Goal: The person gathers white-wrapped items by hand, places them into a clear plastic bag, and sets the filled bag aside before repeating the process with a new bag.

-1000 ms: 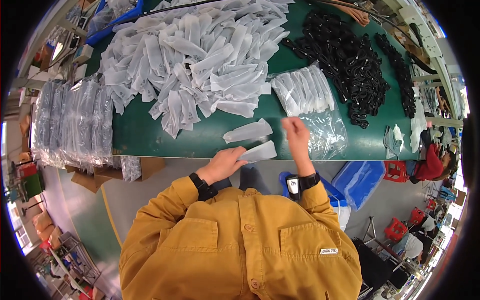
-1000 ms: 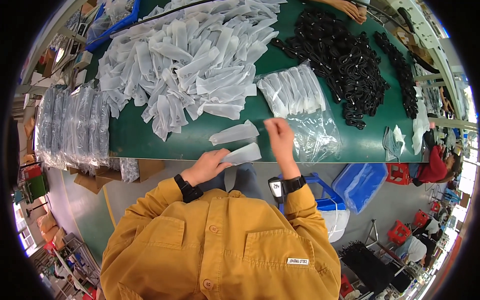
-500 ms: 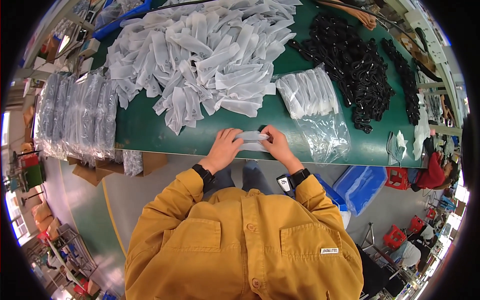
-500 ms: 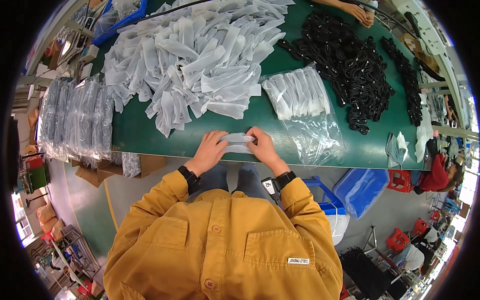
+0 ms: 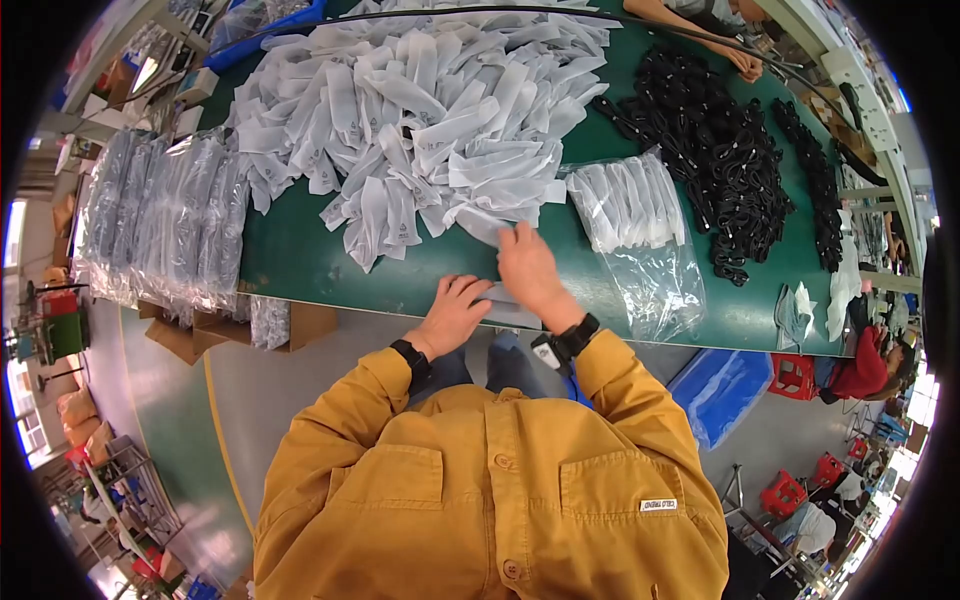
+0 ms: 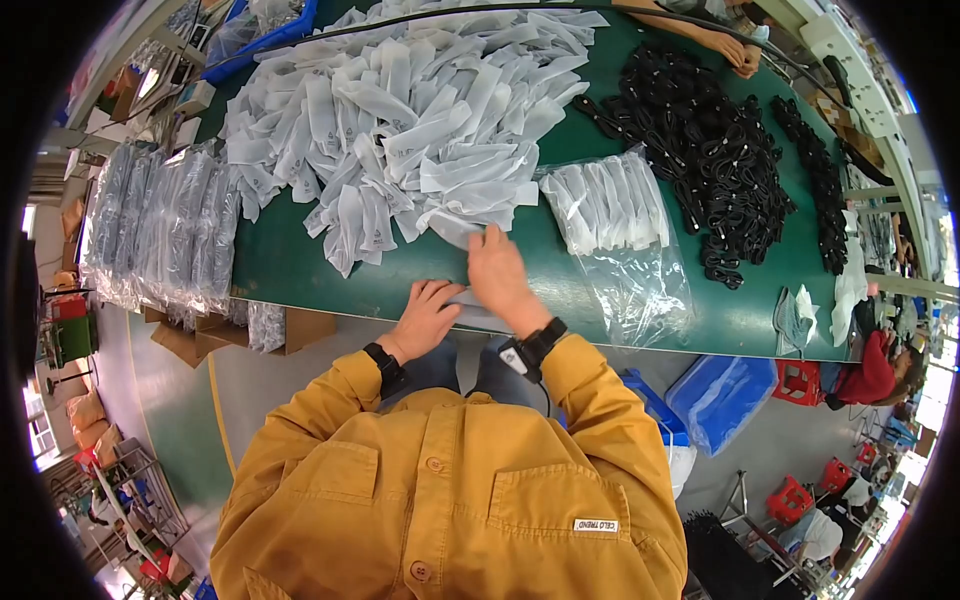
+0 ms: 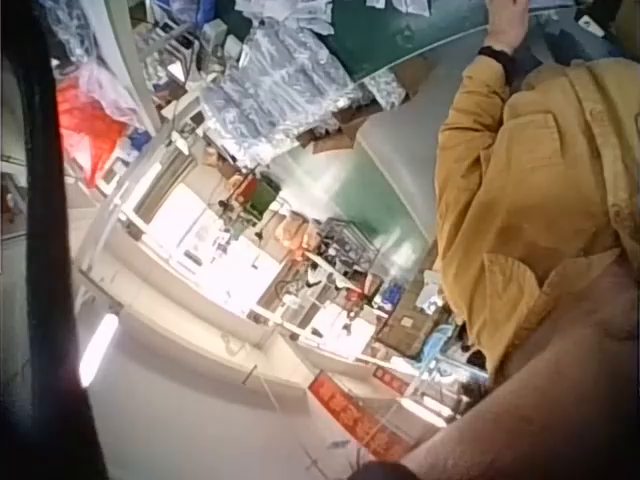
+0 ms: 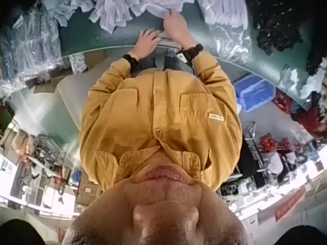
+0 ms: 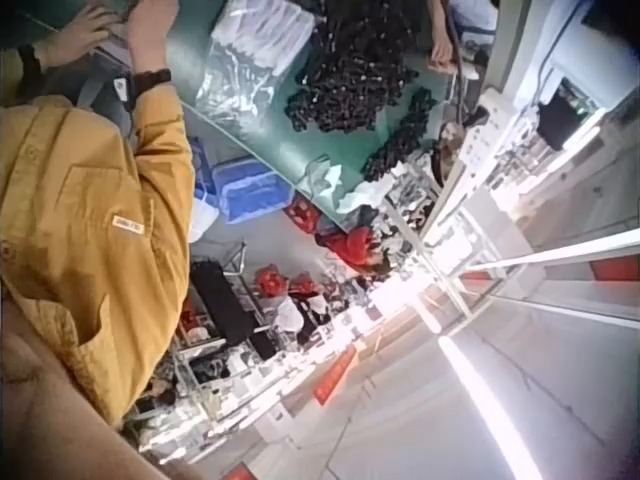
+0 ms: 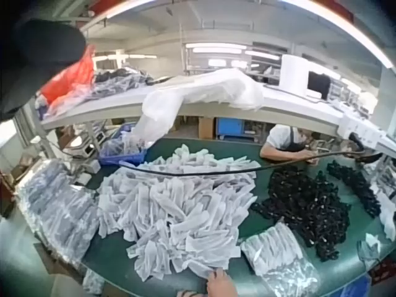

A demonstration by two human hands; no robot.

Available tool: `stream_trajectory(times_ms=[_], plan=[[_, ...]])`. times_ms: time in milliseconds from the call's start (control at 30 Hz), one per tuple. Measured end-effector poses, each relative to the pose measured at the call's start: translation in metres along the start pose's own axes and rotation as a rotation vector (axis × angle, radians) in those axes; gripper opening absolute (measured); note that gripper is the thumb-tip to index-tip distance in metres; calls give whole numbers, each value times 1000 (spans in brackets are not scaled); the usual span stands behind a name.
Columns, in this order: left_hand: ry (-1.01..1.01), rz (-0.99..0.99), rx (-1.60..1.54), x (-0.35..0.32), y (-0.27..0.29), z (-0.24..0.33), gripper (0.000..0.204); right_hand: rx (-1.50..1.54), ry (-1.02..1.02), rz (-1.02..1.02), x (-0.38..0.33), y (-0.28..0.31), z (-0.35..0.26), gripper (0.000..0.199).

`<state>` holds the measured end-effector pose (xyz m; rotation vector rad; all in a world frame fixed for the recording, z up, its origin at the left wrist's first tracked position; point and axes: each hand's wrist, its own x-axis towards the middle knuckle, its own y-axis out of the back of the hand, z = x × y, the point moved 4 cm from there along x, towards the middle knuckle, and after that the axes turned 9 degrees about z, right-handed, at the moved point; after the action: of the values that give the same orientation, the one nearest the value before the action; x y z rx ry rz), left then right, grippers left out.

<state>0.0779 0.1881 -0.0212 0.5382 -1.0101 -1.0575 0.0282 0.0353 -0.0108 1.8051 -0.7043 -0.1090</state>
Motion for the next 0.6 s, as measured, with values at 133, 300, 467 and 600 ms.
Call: stream_trajectory(times_ms=[133, 300, 467, 600], plan=[[23, -57, -10, -23, 3, -1, 38, 113, -13, -529, -8, -4, -45, 31], [160, -19, -78, -20, 5, 3, 53, 259, 411, -201, 38, 5, -55, 29], [149, -49, -105, -19, 9, 2, 59, 73, 559, -192, 44, -20, -35, 25], [197, -8, -117, -27, 17, -2, 59, 176, 318, -222, 23, -9, -14, 27]])
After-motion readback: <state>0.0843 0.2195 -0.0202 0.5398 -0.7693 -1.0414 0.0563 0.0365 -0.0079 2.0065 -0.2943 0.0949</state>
